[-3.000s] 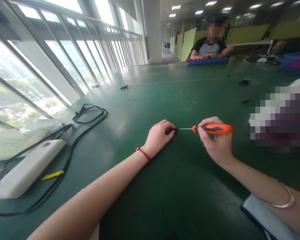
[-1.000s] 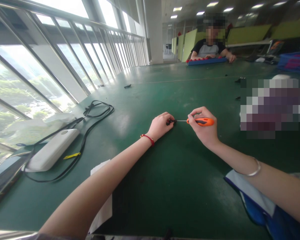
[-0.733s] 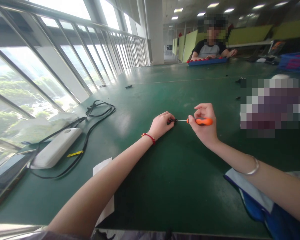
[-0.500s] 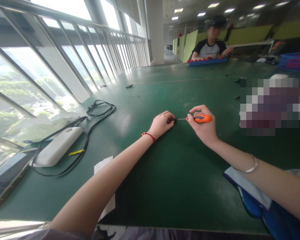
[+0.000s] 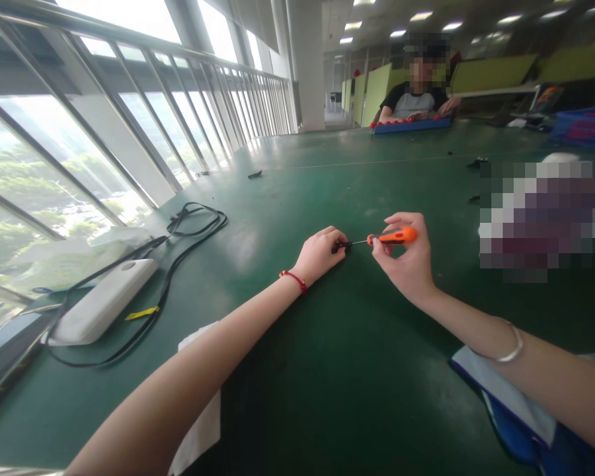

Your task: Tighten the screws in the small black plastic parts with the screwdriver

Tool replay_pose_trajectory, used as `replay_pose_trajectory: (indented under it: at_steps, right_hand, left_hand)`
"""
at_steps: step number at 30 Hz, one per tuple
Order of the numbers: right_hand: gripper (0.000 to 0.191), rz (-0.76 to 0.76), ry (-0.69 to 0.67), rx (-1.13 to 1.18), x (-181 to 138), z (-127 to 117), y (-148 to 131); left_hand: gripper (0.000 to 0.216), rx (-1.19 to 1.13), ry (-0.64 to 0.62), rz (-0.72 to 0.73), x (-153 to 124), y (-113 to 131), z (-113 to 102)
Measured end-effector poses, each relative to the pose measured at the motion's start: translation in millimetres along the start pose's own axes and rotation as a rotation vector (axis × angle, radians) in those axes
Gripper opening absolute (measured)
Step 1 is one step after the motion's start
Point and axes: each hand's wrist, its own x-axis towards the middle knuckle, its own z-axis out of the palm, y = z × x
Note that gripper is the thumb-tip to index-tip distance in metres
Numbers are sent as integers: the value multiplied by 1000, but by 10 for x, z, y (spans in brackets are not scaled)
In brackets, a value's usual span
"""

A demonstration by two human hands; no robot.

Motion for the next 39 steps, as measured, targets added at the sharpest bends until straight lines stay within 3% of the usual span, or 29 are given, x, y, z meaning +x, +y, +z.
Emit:
replay_pose_trajectory:
  at_steps: [3,7,10,14,16,21,25,28,33,37,39]
  right_hand:
    - [34,-21,21,-83,5,-12,-6]
    - [11,-75,-25,-249,18,-52,-29]
    - [8,-48,-32,-191,14,-58,-16]
    - [31,-37,44,-63,-4,-51,21]
    - [36,-15,-4,-48,-14,-61,20]
    - [12,-3,-121,-193,-34,-96,-21]
    - [33,-22,-8,-58,-23,-75,-3]
    - [42,6,-19,-22,-13,-72,6]
    - [8,14,-112,-217,-19,-89,-34]
    - [32,-1,-20,-69,-16,-74,-26]
    - [36,28,-32,-44,-17,-75,-15]
  left_hand:
    - [15,4,-2,-11,-5,11,-8]
    - [15,5,-10,-27,-5,21,-22]
    - [16,-10,-29,-46,-8,19,-32]
    - [17,-56,-44,-61,-17,12,-51]
    - [17,-81,-56,-63,-22,13,-60]
    - [17,-127,-48,-88,-29,22,-75]
    - [16,-161,-43,-100,-30,27,-78]
    - [15,-174,-47,-94,-30,30,-83]
    - [16,-166,-62,-94,-29,27,-85]
    - [16,-155,-61,-72,-29,18,-77]
    - [15,-151,-61,-69,-29,17,-75]
